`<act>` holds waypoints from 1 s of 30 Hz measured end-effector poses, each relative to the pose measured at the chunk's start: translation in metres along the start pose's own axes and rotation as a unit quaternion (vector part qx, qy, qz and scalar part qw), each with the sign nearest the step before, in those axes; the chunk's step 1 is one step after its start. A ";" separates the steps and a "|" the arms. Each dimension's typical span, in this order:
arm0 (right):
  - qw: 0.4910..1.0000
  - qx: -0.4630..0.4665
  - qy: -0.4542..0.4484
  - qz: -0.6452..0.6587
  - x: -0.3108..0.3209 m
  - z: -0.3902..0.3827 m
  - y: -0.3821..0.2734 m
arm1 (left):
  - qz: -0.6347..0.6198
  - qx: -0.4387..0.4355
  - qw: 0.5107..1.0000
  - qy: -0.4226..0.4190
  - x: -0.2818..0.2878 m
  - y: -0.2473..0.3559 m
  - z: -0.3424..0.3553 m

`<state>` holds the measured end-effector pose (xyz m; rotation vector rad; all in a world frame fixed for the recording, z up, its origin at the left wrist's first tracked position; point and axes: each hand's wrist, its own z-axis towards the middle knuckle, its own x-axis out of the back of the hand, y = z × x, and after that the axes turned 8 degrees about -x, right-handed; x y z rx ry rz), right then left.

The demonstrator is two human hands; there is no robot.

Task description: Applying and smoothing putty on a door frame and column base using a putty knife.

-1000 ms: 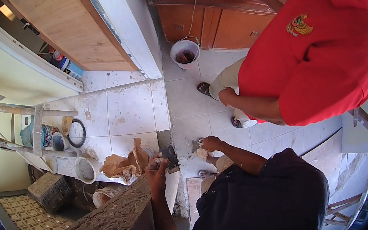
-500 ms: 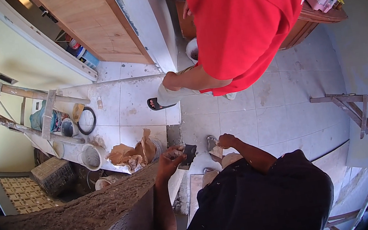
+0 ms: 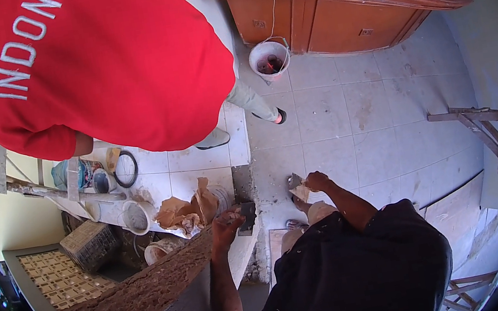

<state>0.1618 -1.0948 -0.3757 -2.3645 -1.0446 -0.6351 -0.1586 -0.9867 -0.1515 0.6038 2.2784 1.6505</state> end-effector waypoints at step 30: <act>0.968 0.114 0.189 0.116 -0.047 -0.048 0.040 | -0.076 -0.022 0.997 -0.010 -0.066 -0.072 -0.019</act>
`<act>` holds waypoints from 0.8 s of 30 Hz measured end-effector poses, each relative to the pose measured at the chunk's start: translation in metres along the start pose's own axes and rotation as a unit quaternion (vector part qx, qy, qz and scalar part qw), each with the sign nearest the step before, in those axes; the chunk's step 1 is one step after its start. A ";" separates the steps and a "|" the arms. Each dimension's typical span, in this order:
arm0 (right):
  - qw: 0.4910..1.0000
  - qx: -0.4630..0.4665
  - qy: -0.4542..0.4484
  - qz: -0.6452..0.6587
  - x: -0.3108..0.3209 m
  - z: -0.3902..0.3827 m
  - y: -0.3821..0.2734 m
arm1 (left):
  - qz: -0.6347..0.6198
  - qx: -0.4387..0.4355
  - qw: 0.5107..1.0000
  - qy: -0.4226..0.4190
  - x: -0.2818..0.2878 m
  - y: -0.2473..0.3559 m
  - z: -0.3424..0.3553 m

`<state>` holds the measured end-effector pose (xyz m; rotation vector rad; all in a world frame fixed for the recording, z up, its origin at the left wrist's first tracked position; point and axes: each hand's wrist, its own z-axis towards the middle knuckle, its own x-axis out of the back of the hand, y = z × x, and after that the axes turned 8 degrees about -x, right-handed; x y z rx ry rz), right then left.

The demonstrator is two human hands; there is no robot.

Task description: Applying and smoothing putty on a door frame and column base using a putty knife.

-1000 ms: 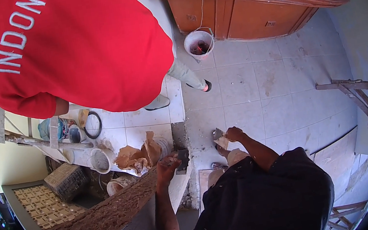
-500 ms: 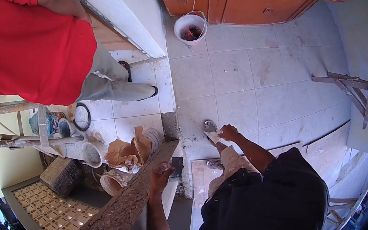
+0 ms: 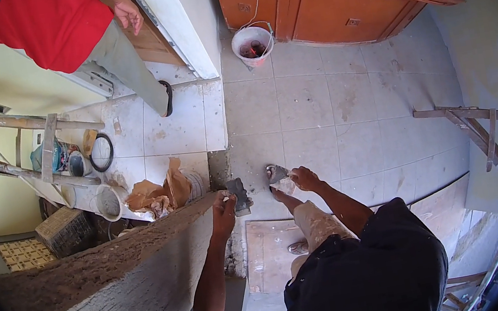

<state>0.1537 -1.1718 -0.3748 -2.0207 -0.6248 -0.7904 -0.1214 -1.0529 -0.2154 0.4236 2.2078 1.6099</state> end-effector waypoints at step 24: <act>0.739 -0.121 -0.470 0.467 -0.111 -0.285 -0.103 | -0.225 -0.086 0.735 0.634 -0.082 -0.172 -0.467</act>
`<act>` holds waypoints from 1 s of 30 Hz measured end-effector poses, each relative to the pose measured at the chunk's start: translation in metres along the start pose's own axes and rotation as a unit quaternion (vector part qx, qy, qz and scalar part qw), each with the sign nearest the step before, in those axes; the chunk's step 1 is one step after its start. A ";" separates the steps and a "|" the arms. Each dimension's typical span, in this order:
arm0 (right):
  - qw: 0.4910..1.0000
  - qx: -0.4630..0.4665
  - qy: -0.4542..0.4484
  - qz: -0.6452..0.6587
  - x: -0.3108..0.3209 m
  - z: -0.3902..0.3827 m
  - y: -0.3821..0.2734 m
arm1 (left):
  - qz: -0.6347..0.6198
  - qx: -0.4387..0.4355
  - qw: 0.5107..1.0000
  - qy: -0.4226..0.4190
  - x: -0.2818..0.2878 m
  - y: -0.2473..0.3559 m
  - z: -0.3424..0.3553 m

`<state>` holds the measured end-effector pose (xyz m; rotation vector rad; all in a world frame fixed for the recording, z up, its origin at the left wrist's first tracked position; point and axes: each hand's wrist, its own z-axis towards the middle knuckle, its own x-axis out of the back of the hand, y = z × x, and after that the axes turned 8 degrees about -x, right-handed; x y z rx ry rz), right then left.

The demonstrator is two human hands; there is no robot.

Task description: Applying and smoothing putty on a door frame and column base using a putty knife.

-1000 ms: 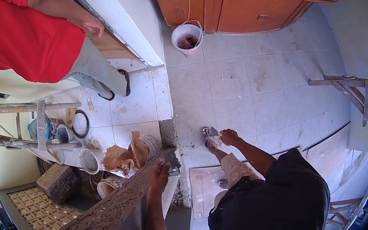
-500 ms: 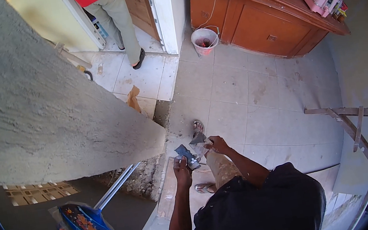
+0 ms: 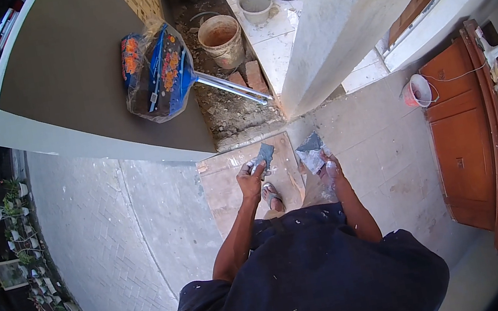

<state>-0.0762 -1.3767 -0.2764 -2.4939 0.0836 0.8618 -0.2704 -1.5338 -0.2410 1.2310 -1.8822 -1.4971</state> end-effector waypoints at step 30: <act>0.680 0.312 -0.135 -0.650 -0.146 0.210 0.076 | -0.214 -0.046 0.972 -0.090 0.023 -0.090 0.242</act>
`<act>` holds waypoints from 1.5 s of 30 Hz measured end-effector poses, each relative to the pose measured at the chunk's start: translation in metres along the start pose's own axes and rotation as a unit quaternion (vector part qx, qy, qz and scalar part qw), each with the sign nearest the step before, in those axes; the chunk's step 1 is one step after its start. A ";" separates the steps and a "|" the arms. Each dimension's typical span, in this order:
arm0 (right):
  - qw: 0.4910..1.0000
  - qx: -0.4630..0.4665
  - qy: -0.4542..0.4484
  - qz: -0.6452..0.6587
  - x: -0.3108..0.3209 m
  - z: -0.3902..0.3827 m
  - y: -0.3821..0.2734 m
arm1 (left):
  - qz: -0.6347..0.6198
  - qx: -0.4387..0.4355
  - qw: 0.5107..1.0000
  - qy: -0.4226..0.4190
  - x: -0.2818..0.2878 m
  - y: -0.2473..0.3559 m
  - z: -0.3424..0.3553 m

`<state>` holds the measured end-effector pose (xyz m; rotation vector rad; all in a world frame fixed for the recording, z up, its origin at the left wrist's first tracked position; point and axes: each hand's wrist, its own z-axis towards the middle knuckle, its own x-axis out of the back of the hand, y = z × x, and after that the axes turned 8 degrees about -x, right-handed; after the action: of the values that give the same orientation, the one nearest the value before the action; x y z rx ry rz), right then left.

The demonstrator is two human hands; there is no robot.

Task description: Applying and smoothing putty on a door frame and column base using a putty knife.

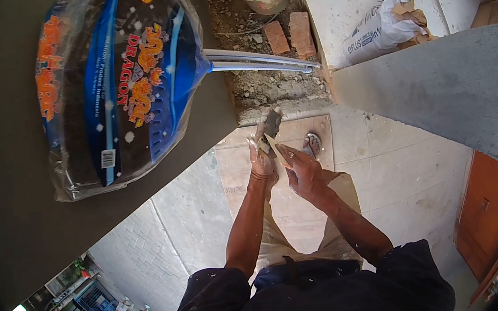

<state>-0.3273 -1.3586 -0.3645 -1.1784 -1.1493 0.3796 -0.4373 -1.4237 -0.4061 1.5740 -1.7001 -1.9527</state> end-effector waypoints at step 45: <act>0.913 0.028 0.043 -0.404 -0.280 0.129 0.342 | -0.240 -0.011 0.967 0.084 0.308 -0.347 0.189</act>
<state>-0.4510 -1.3654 -0.8076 -0.5758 -1.4238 -0.2738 -0.5392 -1.3722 -0.8936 2.2331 -1.3149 -1.9388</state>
